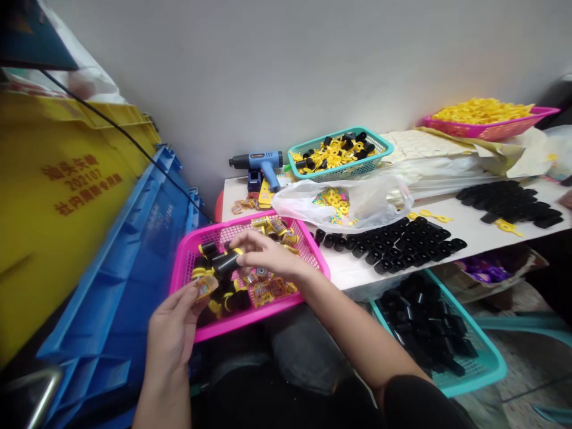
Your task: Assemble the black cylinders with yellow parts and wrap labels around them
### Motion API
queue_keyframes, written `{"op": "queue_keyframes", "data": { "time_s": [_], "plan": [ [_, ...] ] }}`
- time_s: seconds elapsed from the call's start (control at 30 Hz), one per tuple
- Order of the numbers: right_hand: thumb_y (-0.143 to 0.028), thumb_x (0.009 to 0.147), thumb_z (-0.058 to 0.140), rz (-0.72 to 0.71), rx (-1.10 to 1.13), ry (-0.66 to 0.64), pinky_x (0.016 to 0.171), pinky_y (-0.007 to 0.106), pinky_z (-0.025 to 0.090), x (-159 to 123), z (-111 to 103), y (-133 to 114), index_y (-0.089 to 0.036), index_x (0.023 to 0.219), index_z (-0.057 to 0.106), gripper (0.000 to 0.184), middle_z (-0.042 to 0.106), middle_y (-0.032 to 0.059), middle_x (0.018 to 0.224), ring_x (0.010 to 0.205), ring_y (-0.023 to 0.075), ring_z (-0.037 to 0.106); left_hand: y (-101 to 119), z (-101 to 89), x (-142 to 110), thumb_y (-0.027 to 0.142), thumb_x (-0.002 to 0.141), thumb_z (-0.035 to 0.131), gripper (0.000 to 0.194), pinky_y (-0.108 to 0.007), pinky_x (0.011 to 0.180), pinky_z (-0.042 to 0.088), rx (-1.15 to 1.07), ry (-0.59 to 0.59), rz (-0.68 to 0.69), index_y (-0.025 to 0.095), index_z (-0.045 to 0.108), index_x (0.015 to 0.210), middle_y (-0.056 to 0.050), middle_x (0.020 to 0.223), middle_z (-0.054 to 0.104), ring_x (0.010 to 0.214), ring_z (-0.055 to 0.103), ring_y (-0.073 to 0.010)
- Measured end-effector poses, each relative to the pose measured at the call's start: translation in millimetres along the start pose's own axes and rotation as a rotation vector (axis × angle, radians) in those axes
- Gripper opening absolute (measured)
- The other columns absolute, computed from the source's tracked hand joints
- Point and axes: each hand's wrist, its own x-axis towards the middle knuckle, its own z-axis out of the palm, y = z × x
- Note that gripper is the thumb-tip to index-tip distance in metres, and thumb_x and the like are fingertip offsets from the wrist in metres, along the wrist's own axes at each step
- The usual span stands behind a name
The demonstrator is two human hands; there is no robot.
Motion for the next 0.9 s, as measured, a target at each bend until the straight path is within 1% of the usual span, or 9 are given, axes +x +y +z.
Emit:
{"op": "queue_keyframes", "data": {
  "time_s": [0.07,0.13,0.33,0.47,0.57,0.63,0.73,0.83,0.9],
  "plan": [
    [-0.025,0.076,0.064,-0.015,0.077,-0.014,0.061,0.023,0.047,-11.9,3.4,4.0,-0.017,0.098,0.052,0.026,0.058,-0.0033,0.072,0.060,0.0092,0.056,1.8,5.0,-3.3,0.031,0.041,0.089,0.033,-0.019,0.055,0.057,-0.023,0.004,-0.010,0.017,0.076,0.067,-0.003,0.068,0.076,0.060,0.070,-0.0136],
    [-0.025,0.076,0.067,-0.010,0.046,-0.011,0.062,0.023,0.046,-17.6,5.3,8.5,-0.016,0.096,0.054,0.026,0.059,-0.0026,0.073,0.063,0.0095,0.057,2.9,8.3,-6.9,0.032,0.040,0.090,0.033,-0.018,0.054,0.057,-0.032,-0.007,-0.006,0.018,0.075,0.066,-0.002,0.068,0.076,0.059,0.069,-0.0126],
    [-0.029,0.078,0.068,0.056,-0.089,0.022,0.062,0.023,0.043,-25.3,3.0,12.8,-0.015,0.096,0.057,0.026,0.061,-0.0017,0.073,0.065,0.0102,0.056,1.6,9.3,-14.6,0.034,0.049,0.088,0.030,-0.019,0.061,0.058,0.088,-0.103,0.039,0.019,0.077,0.072,-0.004,0.077,0.078,0.067,0.071,-0.0147],
    [-0.032,0.078,0.069,-0.004,-0.158,0.046,0.067,0.025,0.045,-33.7,9.1,16.6,-0.017,0.099,0.058,0.028,0.062,-0.0011,0.077,0.070,0.0117,0.058,1.0,10.2,-17.6,0.033,0.056,0.085,0.030,-0.019,0.070,0.057,0.182,-0.200,0.066,0.020,0.077,0.081,-0.003,0.085,0.078,0.078,0.072,-0.0152],
    [-0.033,0.077,0.071,-0.052,-0.164,0.053,0.070,0.026,0.045,-38.6,18.0,22.1,-0.017,0.100,0.060,0.030,0.063,0.0000,0.083,0.075,0.0129,0.059,2.2,10.6,-20.2,0.029,0.056,0.086,0.034,-0.020,0.072,0.057,0.247,-0.294,0.061,0.021,0.076,0.088,-0.003,0.089,0.078,0.082,0.072,-0.0165],
    [-0.036,0.073,0.074,-0.054,-0.079,0.076,0.069,0.025,0.045,-40.0,22.8,26.9,-0.017,0.098,0.062,0.034,0.062,-0.0003,0.083,0.074,0.0121,0.058,2.5,10.3,-22.0,0.027,0.057,0.086,0.035,-0.021,0.072,0.057,0.263,-0.326,0.047,0.021,0.076,0.089,-0.004,0.089,0.078,0.081,0.072,-0.0167],
    [-0.044,0.074,0.073,0.002,0.211,0.063,0.063,0.023,0.046,-40.4,28.2,35.0,-0.018,0.097,0.062,0.036,0.059,-0.0005,0.084,0.070,0.0098,0.056,0.6,10.6,-24.9,0.028,0.058,0.085,0.035,-0.022,0.075,0.057,0.232,-0.348,0.022,0.020,0.075,0.090,-0.004,0.091,0.077,0.083,0.071,-0.0170],
    [-0.046,0.074,0.073,0.116,0.537,-0.035,0.061,0.021,0.047,-40.8,35.2,42.6,-0.021,0.106,0.059,0.043,0.059,0.0004,0.091,0.072,0.0097,0.058,-2.4,12.6,-29.0,0.027,0.053,0.087,0.036,-0.021,0.073,0.057,0.196,-0.353,0.016,0.021,0.074,0.086,-0.003,0.089,0.077,0.081,0.071,-0.0159],
    [-0.044,0.073,0.075,0.154,0.670,-0.103,0.063,0.021,0.049,-41.4,41.3,46.1,-0.024,0.113,0.056,0.048,0.059,0.0002,0.093,0.074,0.0097,0.060,-3.2,13.6,-32.4,0.027,0.052,0.088,0.036,-0.021,0.069,0.057,0.194,-0.349,0.010,0.020,0.074,0.084,-0.003,0.085,0.077,0.077,0.071,-0.0159]
  ]
}}
